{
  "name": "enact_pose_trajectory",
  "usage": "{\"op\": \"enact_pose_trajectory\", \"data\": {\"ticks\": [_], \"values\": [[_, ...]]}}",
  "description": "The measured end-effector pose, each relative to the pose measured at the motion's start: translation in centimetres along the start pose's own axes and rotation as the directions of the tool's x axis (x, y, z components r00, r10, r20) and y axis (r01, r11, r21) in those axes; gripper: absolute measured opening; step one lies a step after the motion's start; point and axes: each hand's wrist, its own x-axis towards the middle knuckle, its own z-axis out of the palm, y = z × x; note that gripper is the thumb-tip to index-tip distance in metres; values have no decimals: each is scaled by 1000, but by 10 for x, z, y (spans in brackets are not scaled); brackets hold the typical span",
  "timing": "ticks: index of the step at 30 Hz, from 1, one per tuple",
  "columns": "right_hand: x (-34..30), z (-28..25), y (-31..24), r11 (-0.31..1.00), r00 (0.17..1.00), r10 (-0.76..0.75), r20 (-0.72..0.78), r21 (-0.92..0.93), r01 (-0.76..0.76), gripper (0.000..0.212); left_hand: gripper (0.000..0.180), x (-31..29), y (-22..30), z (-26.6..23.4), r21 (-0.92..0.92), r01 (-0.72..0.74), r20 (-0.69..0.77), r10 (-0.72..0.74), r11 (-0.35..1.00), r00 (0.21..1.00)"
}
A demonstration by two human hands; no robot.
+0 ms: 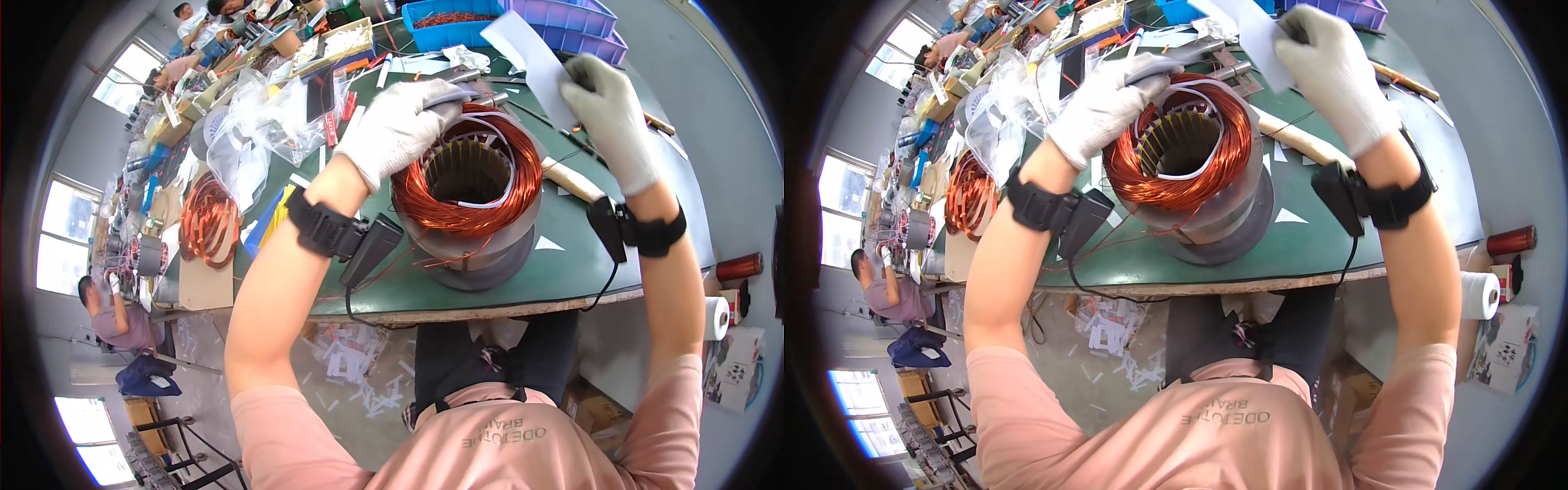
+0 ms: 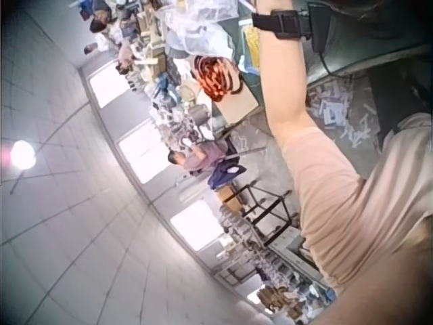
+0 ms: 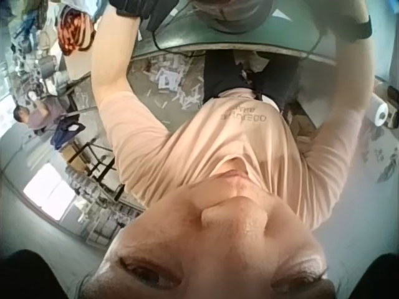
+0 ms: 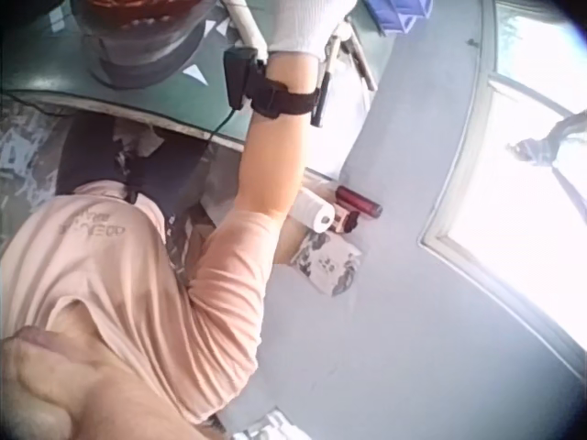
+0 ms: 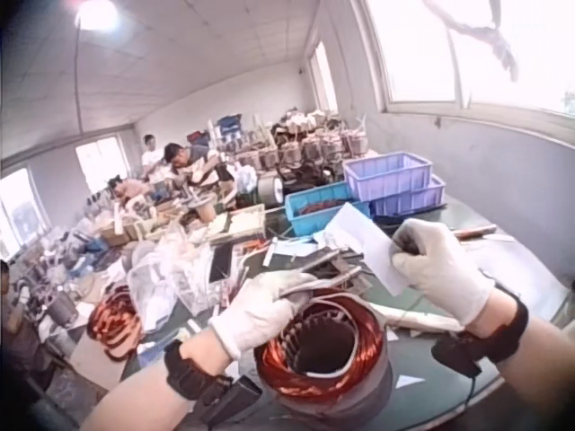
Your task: Inserting insulation paper strips into the slots of an electric motor stator core already containing copper windings.
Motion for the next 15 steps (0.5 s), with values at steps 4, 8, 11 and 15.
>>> {"op": "enact_pose_trajectory", "data": {"ticks": [4,8,11,15], "values": [[-57,-5,-3,956,916,63,397,239,-169,29,26,-9,-9,7,-112,106,-63,-114,988,992],[-80,-13,-8,920,920,190,344,265,-290,26,28,-18,-9,12,20,43,-240,-37,999,970],[-90,-15,-26,859,957,261,126,423,-290,25,28,-24,5,12,117,158,-290,-118,981,950],[-101,-19,-10,922,997,79,15,379,-79,30,25,-55,66,6,630,-16,-404,345,776,847]]}}
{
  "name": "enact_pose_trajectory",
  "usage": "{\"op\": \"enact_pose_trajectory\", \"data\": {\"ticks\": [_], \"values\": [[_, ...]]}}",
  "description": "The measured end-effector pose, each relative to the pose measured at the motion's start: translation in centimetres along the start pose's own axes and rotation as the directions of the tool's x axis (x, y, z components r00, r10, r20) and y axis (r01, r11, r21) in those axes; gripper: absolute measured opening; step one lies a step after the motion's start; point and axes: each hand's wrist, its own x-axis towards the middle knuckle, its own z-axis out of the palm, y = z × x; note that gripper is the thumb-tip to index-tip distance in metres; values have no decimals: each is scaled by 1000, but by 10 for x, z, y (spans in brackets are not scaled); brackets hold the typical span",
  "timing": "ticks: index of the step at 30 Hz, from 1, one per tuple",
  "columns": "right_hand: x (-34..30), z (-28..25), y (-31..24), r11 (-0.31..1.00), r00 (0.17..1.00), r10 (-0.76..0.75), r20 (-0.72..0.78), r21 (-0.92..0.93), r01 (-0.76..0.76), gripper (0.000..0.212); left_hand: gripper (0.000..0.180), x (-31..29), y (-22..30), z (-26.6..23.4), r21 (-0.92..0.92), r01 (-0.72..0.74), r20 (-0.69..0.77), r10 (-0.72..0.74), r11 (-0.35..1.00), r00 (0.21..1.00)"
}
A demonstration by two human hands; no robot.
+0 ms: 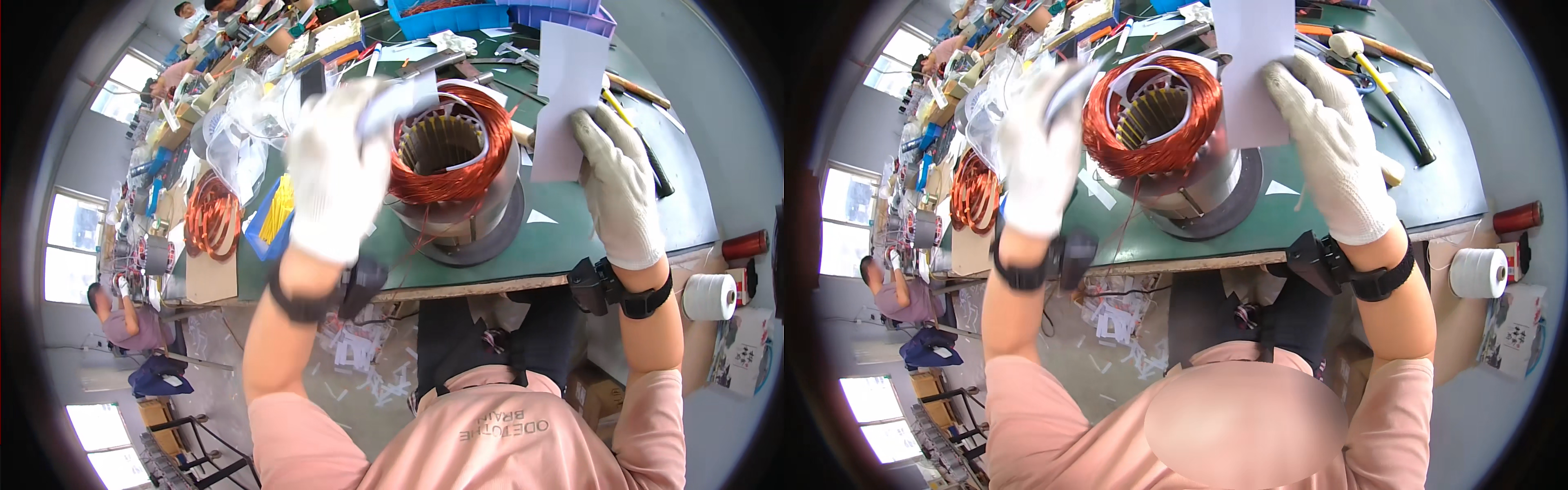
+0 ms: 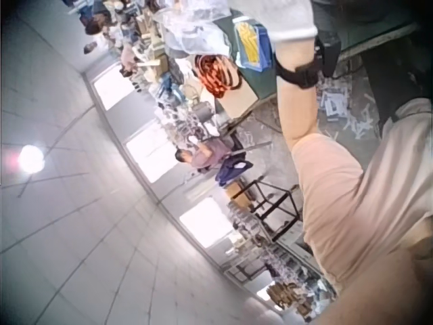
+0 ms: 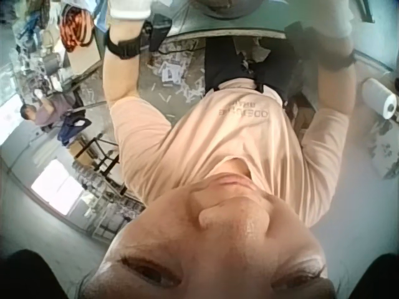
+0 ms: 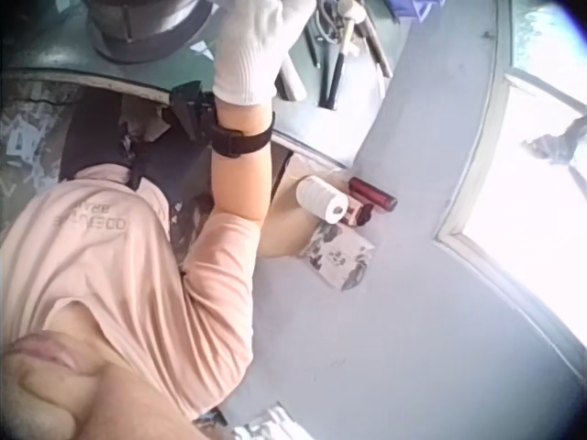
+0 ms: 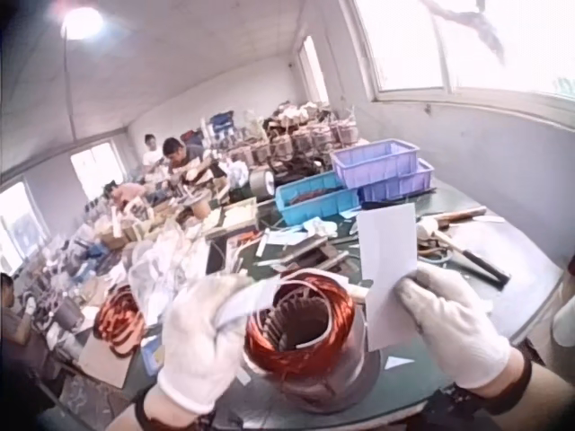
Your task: Inserting insulation paper strips into the slots of an electric motor stator core already containing copper windings.
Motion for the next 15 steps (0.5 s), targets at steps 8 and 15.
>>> {"op": "enact_pose_trajectory", "data": {"ticks": [8,15], "values": [[-29,28,-18,639,783,308,541,492,-592,33,42,-71,82,-35,-226,91,783,125,970,609],[-61,38,-24,724,832,31,553,562,-400,26,29,-29,93,-58,-399,676,504,-467,620,726]]}}
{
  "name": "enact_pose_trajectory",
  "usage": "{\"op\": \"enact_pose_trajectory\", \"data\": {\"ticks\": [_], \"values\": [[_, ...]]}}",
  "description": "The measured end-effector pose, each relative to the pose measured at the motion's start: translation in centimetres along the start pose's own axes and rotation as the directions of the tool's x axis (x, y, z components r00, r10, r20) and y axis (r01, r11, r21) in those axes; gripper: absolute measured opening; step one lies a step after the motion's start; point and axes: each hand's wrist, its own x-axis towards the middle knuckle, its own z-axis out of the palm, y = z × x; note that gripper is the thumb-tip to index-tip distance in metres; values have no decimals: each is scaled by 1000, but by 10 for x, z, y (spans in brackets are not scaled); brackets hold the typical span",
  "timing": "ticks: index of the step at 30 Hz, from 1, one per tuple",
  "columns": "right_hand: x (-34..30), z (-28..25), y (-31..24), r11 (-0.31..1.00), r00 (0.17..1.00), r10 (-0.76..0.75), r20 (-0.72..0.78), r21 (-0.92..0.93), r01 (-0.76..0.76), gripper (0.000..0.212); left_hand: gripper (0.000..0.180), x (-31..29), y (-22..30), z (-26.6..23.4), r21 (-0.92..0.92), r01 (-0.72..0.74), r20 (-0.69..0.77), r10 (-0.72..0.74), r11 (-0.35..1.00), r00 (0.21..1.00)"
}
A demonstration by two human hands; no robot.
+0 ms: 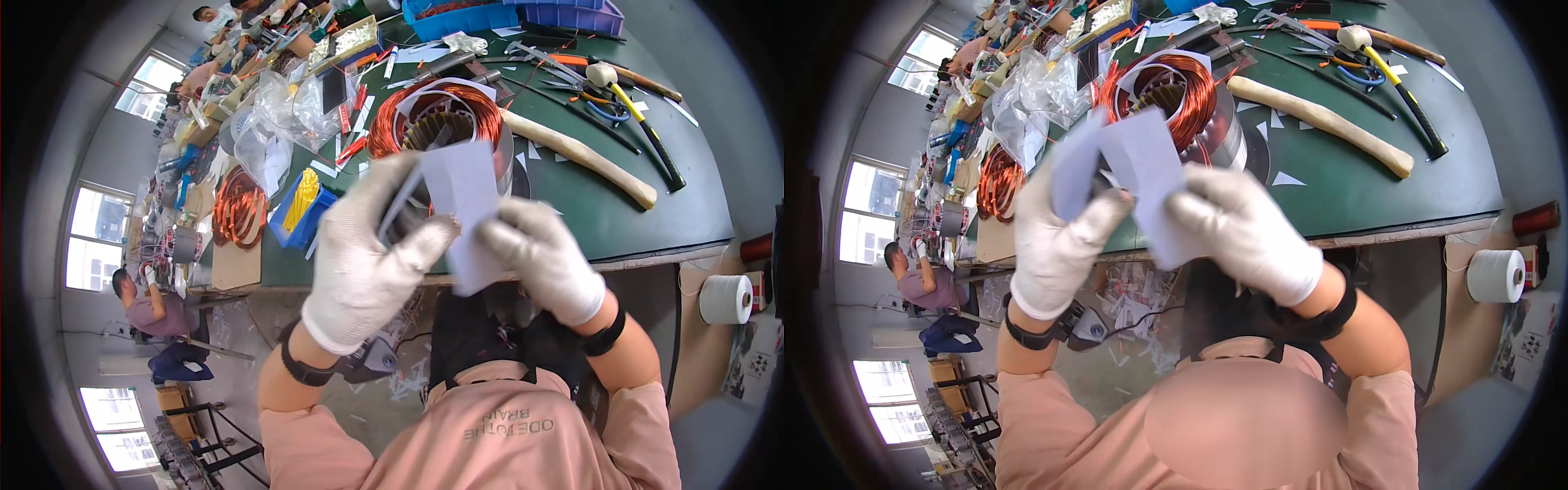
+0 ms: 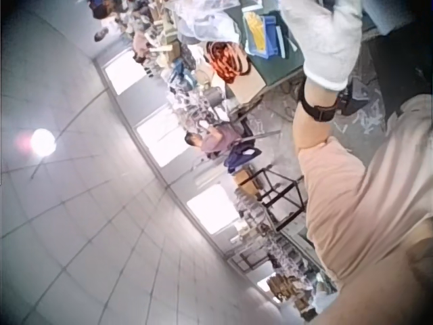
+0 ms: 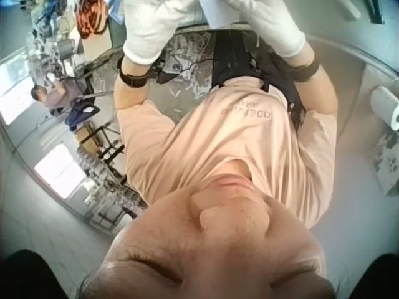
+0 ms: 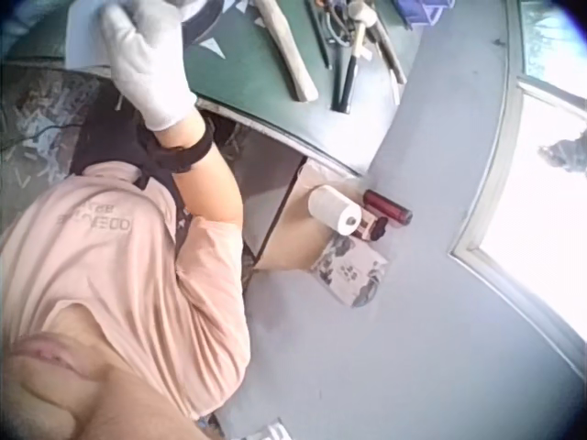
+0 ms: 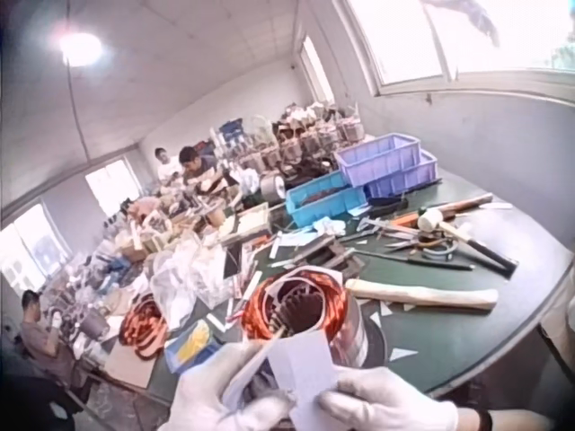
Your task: Inserting insulation paper strips into the slots of an electric motor stator core already containing copper windings.
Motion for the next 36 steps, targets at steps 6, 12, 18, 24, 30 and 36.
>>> {"op": "enact_pose_trajectory", "data": {"ticks": [6,12,18,24,30,36], "values": [[-10,25,28,996,984,-53,-171,-86,39,27,20,-15,-20,9,128,-143,40,139,981,990],[5,22,24,911,898,-342,-276,-330,246,15,23,-34,-42,5,297,-32,235,-40,954,971],[4,2,20,942,930,-203,-307,-322,100,20,19,-19,-25,-32,206,-13,-143,43,978,989],[13,-35,12,831,932,-81,-352,-541,-132,29,41,38,-16,-18,594,-471,321,345,652,882],[36,-36,0,674,944,-28,-330,-703,-226,30,39,62,-48,0,669,-556,371,427,493,825],[49,-53,-6,585,927,-195,-319,-797,-151,18,33,66,-33,15,668,-469,327,339,577,882]]}}
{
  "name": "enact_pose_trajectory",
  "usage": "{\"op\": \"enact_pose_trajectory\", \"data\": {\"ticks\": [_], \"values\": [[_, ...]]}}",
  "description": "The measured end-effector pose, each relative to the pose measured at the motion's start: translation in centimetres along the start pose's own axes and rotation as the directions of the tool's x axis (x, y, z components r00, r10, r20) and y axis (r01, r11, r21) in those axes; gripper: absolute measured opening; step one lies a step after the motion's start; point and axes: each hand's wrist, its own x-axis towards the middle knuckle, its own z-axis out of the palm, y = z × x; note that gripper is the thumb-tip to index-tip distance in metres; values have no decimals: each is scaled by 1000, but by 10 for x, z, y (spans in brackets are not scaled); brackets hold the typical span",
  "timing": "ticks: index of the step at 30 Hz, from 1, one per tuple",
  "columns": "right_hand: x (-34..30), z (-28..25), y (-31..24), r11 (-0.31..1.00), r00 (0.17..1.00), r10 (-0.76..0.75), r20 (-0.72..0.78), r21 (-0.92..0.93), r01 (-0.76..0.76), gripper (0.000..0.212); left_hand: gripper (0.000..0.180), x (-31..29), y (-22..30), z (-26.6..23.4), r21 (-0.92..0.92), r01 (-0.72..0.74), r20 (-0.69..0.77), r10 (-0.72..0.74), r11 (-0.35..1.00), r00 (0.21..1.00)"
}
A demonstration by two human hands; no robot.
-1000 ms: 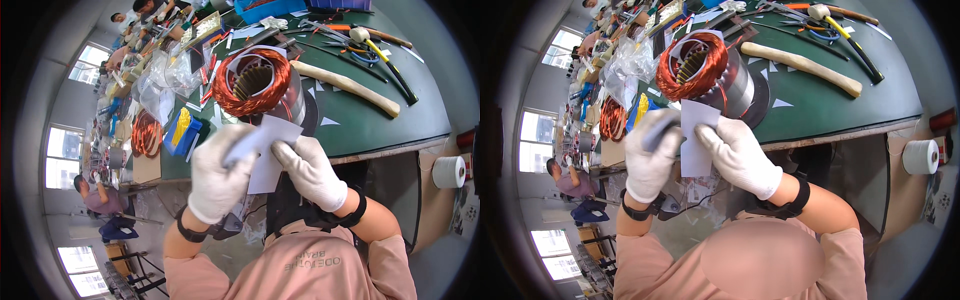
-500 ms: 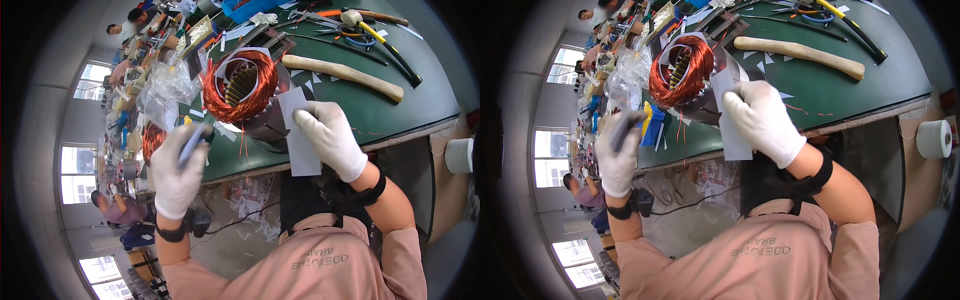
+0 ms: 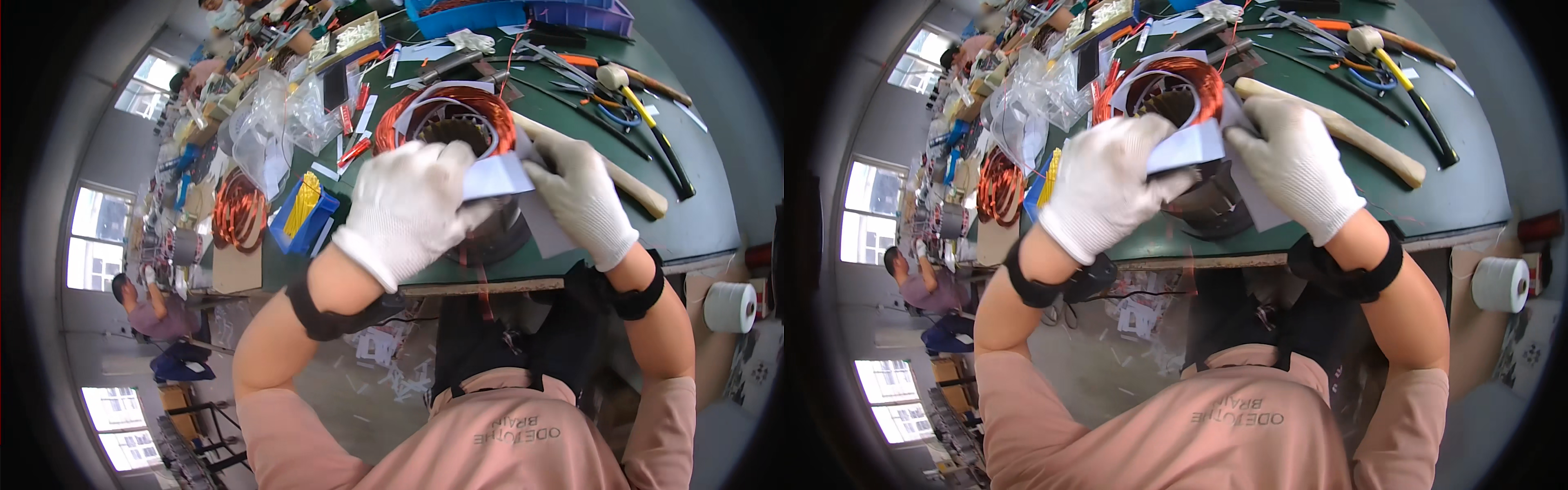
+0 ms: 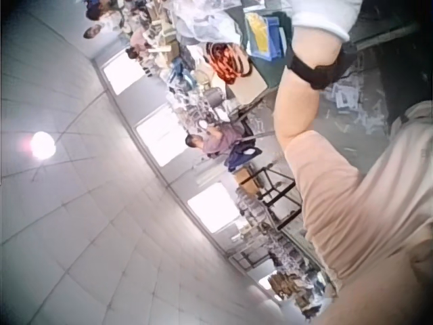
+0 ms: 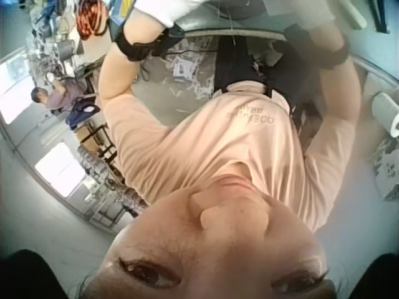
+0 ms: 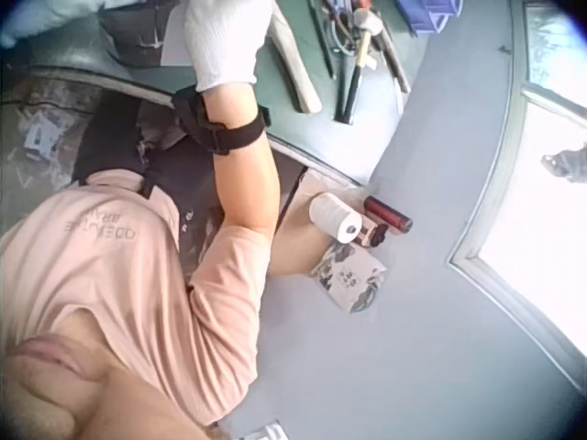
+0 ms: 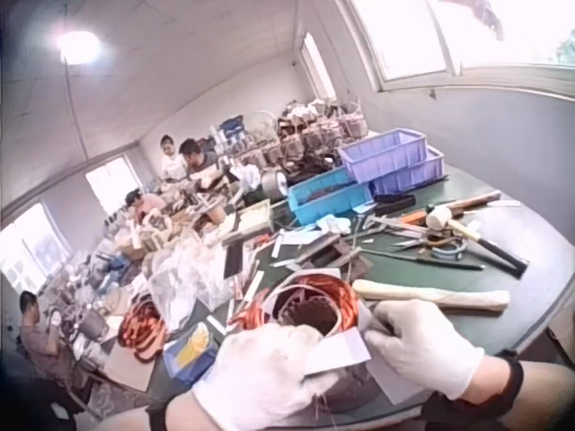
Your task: Inserting insulation paper strips into the slots of an electric motor stator core already containing copper windings.
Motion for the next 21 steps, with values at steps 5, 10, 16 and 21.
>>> {"op": "enact_pose_trajectory", "data": {"ticks": [5,10,16,21], "values": [[14,2,-9,996,995,-77,-69,45,80,15,21,52,-68,-3,-163,-16,-276,-30,986,961],[22,-1,-14,998,998,-18,-63,-64,13,17,28,73,-98,29,-513,-83,-30,78,855,996],[33,-2,-24,992,1000,-8,11,-127,9,26,33,63,-108,42,-561,-74,-47,57,824,997],[37,-5,-14,972,997,40,-64,-229,-53,30,34,63,-107,52,-698,-68,-109,-11,713,994]]}}
